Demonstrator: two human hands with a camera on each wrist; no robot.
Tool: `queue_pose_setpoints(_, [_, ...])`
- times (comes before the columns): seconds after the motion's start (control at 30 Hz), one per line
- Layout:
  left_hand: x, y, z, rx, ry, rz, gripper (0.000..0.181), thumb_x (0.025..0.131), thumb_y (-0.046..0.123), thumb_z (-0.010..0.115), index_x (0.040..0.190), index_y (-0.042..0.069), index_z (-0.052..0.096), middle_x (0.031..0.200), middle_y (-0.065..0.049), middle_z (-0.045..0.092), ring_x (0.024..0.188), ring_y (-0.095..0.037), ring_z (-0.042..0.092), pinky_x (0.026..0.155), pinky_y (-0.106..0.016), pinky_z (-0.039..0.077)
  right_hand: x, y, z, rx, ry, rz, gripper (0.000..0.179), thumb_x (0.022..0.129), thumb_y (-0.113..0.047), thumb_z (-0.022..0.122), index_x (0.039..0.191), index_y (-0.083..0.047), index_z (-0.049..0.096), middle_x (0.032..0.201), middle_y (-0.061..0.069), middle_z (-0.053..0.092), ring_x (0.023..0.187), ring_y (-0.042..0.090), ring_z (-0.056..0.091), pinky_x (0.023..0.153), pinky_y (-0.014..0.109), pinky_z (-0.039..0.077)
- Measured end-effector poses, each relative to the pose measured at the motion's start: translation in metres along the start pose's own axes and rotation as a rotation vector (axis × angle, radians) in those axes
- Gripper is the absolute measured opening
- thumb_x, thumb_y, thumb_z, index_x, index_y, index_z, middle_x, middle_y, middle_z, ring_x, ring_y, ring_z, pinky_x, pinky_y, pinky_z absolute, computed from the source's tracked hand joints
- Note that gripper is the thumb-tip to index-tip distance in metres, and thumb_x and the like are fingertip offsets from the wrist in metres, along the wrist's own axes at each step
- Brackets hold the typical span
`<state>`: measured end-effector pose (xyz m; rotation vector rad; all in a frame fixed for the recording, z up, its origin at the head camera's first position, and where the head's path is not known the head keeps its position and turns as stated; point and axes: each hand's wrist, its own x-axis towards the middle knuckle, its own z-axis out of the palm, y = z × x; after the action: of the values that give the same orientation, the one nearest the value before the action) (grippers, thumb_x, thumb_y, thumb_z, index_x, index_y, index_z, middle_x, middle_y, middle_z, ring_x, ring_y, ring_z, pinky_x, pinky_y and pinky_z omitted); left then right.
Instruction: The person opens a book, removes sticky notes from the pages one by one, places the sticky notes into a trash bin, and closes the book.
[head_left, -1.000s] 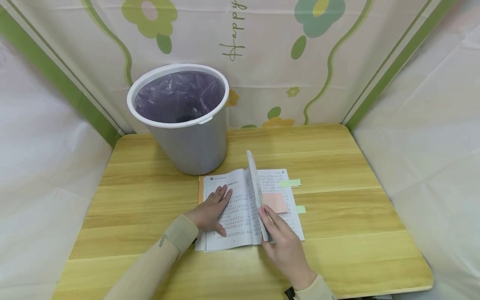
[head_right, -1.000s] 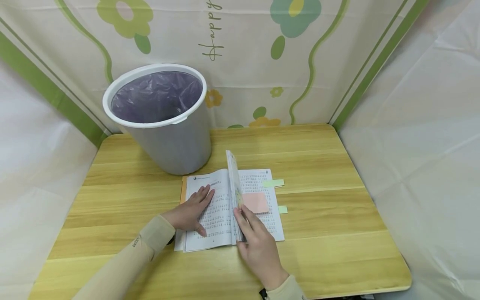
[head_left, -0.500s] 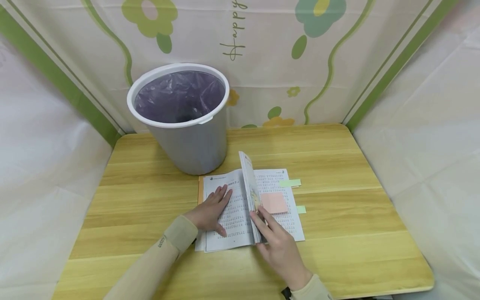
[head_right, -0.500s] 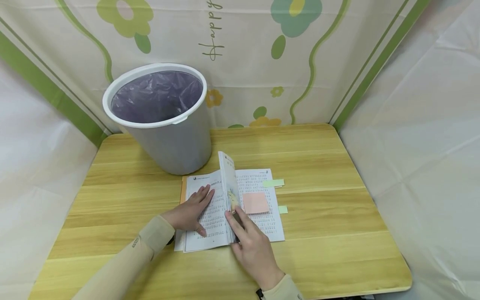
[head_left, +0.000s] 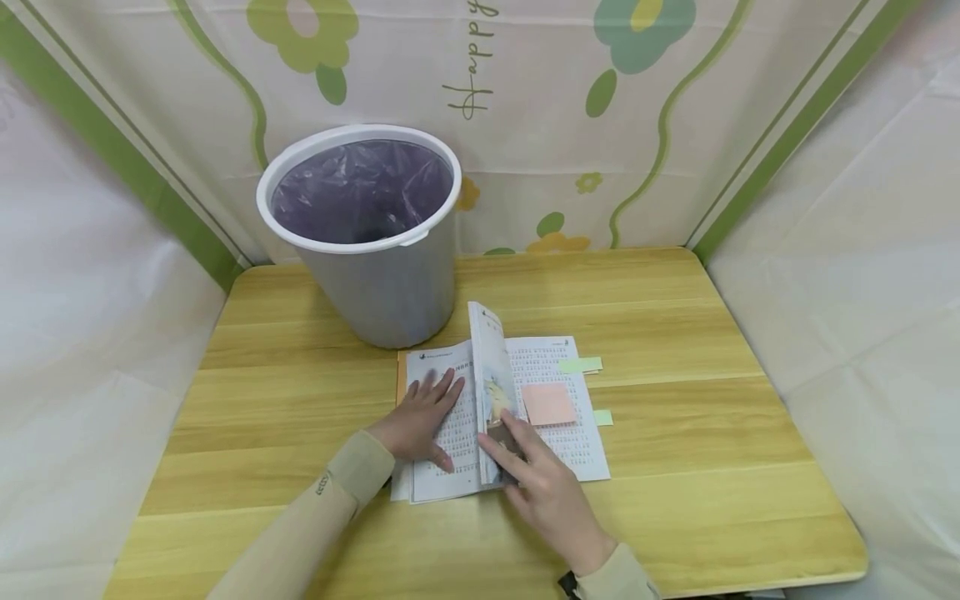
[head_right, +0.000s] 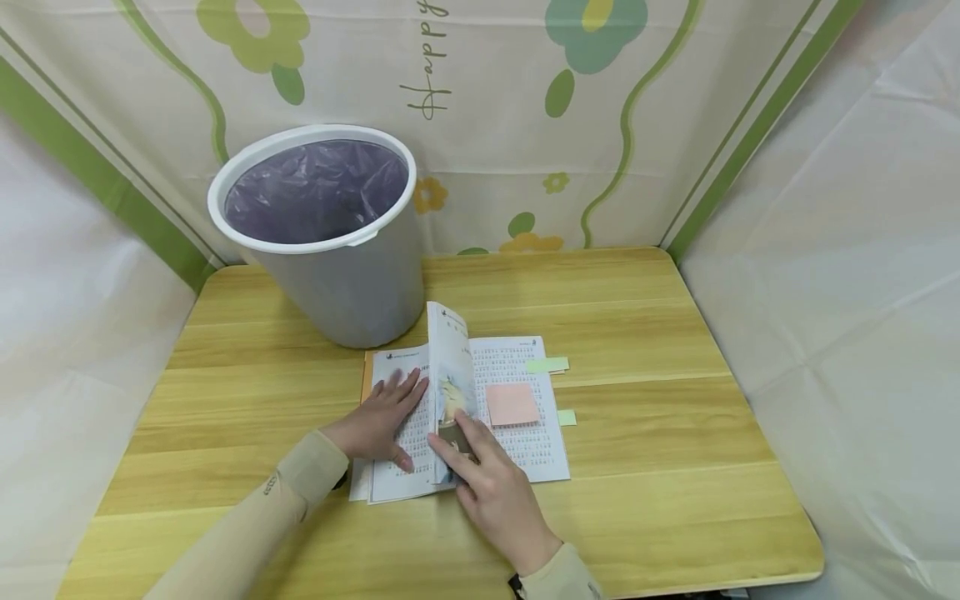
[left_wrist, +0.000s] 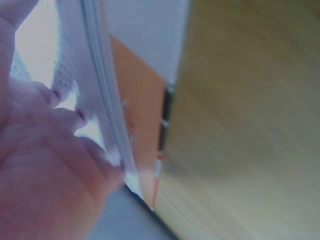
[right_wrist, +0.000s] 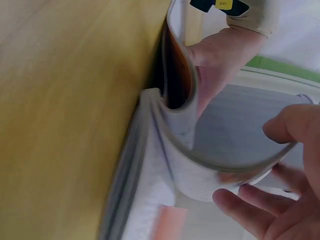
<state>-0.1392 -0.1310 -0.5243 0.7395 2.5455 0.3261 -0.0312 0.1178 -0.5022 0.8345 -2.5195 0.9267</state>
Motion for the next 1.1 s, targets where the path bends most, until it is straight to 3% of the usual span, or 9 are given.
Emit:
queue_pose_setpoints(0.13, [-0.004, -0.004, 0.000, 0.018, 0.000, -0.012, 0.135, 0.059, 0.067, 0.079, 0.160, 0.016, 0.006, 0.165, -0.003, -0.006, 0.147, -0.042, -0.011, 0.118, -0.053, 0.001, 0.001, 0.004, 0.009, 0.030, -0.044, 0.006, 0.085, 0.073, 0.002, 0.077, 0.150, -0.018, 0.046, 0.156, 0.006, 0.039, 0.135, 0.039, 0.044, 0.105, 0.048, 0.041])
queue_pose_setpoints(0.3, [-0.011, -0.015, -0.001, -0.048, 0.031, 0.000, 0.130, 0.060, 0.056, 0.085, 0.159, 0.013, 0.015, 0.165, -0.003, 0.002, 0.148, -0.041, -0.006, 0.117, -0.055, 0.010, 0.002, 0.007, 0.022, 0.056, -0.076, 0.001, 0.088, 0.071, 0.002, 0.077, 0.150, -0.021, 0.045, 0.159, 0.014, 0.031, 0.137, 0.042, 0.039, 0.103, 0.051, 0.042])
queue_pose_setpoints(0.37, [-0.015, -0.019, -0.001, -0.063, 0.054, -0.002, 0.127, 0.060, 0.051, 0.088, 0.159, 0.012, 0.019, 0.165, -0.007, 0.006, 0.148, -0.043, -0.004, 0.116, -0.057, 0.014, 0.002, 0.008, 0.025, 0.058, -0.092, 0.008, 0.088, 0.072, 0.001, 0.078, 0.150, -0.024, 0.046, 0.159, 0.016, 0.029, 0.138, 0.041, 0.038, 0.103, 0.051, 0.042])
queue_pose_setpoints(0.53, [-0.026, -0.032, -0.001, -0.055, 0.086, -0.015, 0.123, 0.064, 0.048, 0.088, 0.158, 0.005, 0.020, 0.164, -0.017, 0.004, 0.147, -0.047, -0.003, 0.116, -0.059, 0.012, 0.001, 0.009, 0.031, 0.037, -0.127, 0.016, 0.081, 0.078, -0.005, 0.077, 0.150, -0.028, 0.046, 0.160, 0.012, 0.028, 0.138, 0.039, 0.040, 0.103, 0.050, 0.042])
queue_pose_setpoints(0.83, [-0.045, -0.049, -0.005, -0.110, 0.098, -0.046, 0.116, 0.078, 0.056, 0.077, 0.157, -0.001, 0.013, 0.162, -0.024, 0.002, 0.147, -0.047, -0.001, 0.116, -0.060, 0.010, 0.000, 0.013, 0.034, 0.012, -0.158, 0.006, 0.072, 0.084, -0.013, 0.073, 0.149, -0.030, 0.047, 0.161, 0.008, 0.028, 0.135, 0.042, 0.042, 0.106, 0.055, 0.037])
queue_pose_setpoints(1.1, [-0.060, -0.059, -0.023, -0.172, 0.177, -0.069, 0.094, 0.091, 0.043, 0.070, 0.154, -0.006, 0.020, 0.161, -0.025, 0.013, 0.146, -0.049, 0.007, 0.114, -0.061, 0.014, 0.001, 0.015, 0.034, 0.016, -0.277, 0.025, 0.057, 0.093, -0.030, 0.067, 0.147, -0.031, 0.049, 0.163, 0.002, 0.024, 0.136, 0.048, 0.037, 0.109, 0.059, 0.030])
